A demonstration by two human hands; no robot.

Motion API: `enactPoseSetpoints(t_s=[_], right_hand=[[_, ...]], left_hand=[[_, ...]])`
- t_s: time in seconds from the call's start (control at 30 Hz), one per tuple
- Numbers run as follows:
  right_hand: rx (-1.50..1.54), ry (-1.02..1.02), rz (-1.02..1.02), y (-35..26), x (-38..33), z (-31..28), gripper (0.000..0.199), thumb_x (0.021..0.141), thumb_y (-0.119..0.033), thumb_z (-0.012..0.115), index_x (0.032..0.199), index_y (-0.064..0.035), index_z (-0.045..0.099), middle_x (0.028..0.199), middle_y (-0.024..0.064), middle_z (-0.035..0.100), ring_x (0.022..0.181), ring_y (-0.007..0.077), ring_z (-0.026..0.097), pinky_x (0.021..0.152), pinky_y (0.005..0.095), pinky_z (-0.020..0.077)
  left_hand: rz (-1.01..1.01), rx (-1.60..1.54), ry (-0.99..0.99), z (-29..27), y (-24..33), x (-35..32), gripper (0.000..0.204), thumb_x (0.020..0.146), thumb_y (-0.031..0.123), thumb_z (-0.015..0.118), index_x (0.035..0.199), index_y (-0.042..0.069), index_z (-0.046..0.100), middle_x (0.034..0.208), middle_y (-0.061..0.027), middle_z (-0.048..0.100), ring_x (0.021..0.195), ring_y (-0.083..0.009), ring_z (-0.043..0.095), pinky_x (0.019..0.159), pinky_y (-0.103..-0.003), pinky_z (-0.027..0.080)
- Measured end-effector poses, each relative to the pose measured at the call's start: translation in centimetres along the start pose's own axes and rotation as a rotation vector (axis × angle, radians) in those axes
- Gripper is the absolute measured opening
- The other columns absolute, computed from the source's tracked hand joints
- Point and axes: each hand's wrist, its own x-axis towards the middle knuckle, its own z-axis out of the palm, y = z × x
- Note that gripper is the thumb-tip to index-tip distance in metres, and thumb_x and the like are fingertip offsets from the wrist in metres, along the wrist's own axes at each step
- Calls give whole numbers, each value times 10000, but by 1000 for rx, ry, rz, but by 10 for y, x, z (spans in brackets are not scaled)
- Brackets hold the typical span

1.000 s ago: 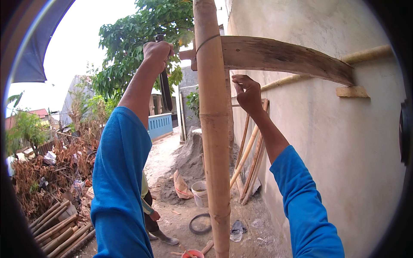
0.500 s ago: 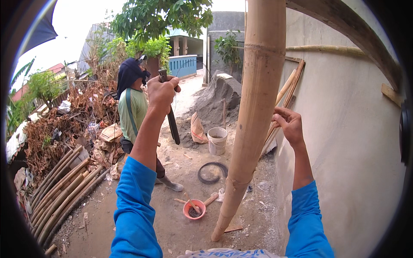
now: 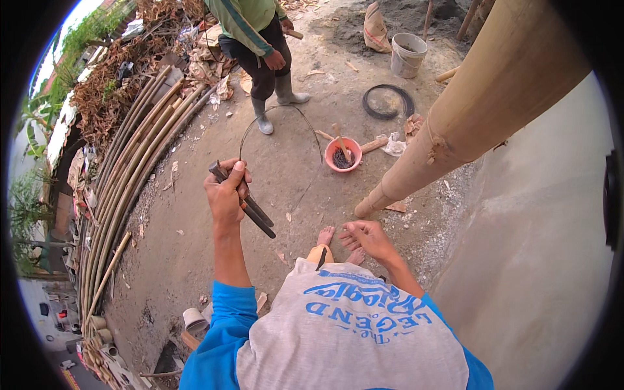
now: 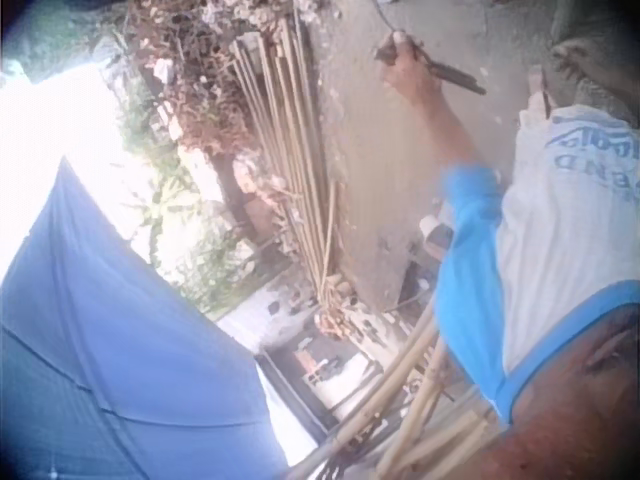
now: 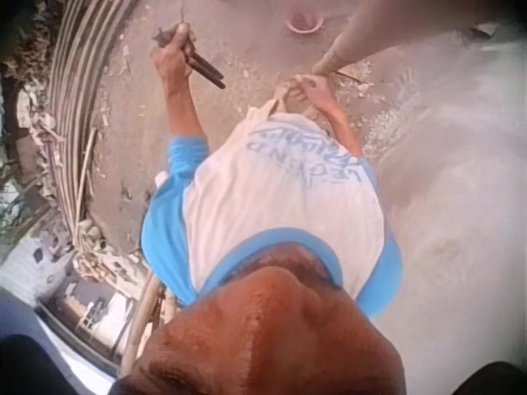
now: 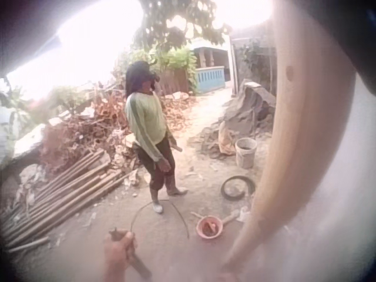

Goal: The person secures bamboo poles to a wall using metal wire and pliers. They cut wire segments, wrap them around the bamboo and wall fixtures, and twist them tight to fasten the structure.

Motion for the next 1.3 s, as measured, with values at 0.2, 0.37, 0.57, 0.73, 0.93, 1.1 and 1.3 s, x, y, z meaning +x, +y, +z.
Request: enactPoseSetpoints(t_s=[0.2,0.37,0.57,0.73,0.93,1.1,1.3], right_hand=[[604,-253,51,-34,43,76,464,1042,-300,576,1307,78,532,1120,223,688,929,257,723,738,336,615],[516,-265,-46,-38,56,86,262,1018,-126,599,1213,48,585,995,158,705,800,194,720,651,278,604],[416,-129,-57,-72,62,85,265,966,-41,641,1205,70,608,875,140,712,646,136,689,526,223,560],[394,-71,-94,-97,70,97,263,944,-38,674,1176,74,622,866,156,718,650,148,703,521,231,568],[284,-29,-145,-112,61,141,285,949,-68,687,1187,70,614,870,171,727,633,158,704,507,237,558],[272,23,-187,-108,56,158,271,943,-53,683,1167,88,627,872,190,727,640,176,712,516,254,574],[265,109,-146,-96,50,153,267,941,-31,668,1166,108,636,858,189,723,638,181,710,521,265,579]], left_hand=[[-86,-78,110,-43,-25,-49,170,943,123,711,1012,-24,660,719,-98,665,471,-81,486,427,-224,359],[-184,-150,92,-78,-43,-45,196,933,135,722,1020,-29,659,764,-123,693,501,-105,556,418,-225,397],[-335,-135,2,-125,-69,-23,215,924,147,732,1030,-25,659,823,-142,724,534,-90,587,414,-210,394],[-428,-100,-134,-162,-92,-2,203,919,158,741,989,-14,658,831,-146,730,526,-80,573,415,-209,388],[-474,-238,-220,-185,-110,5,169,916,142,741,960,-1,663,822,-156,731,515,-79,549,425,-217,391],[-417,-240,-314,-193,-117,9,128,906,112,742,915,0,681,803,-148,729,522,-75,545,440,-214,389],[-411,-201,-362,-193,-113,14,111,904,103,733,903,3,684,805,-132,729,511,-68,528,440,-210,376]])
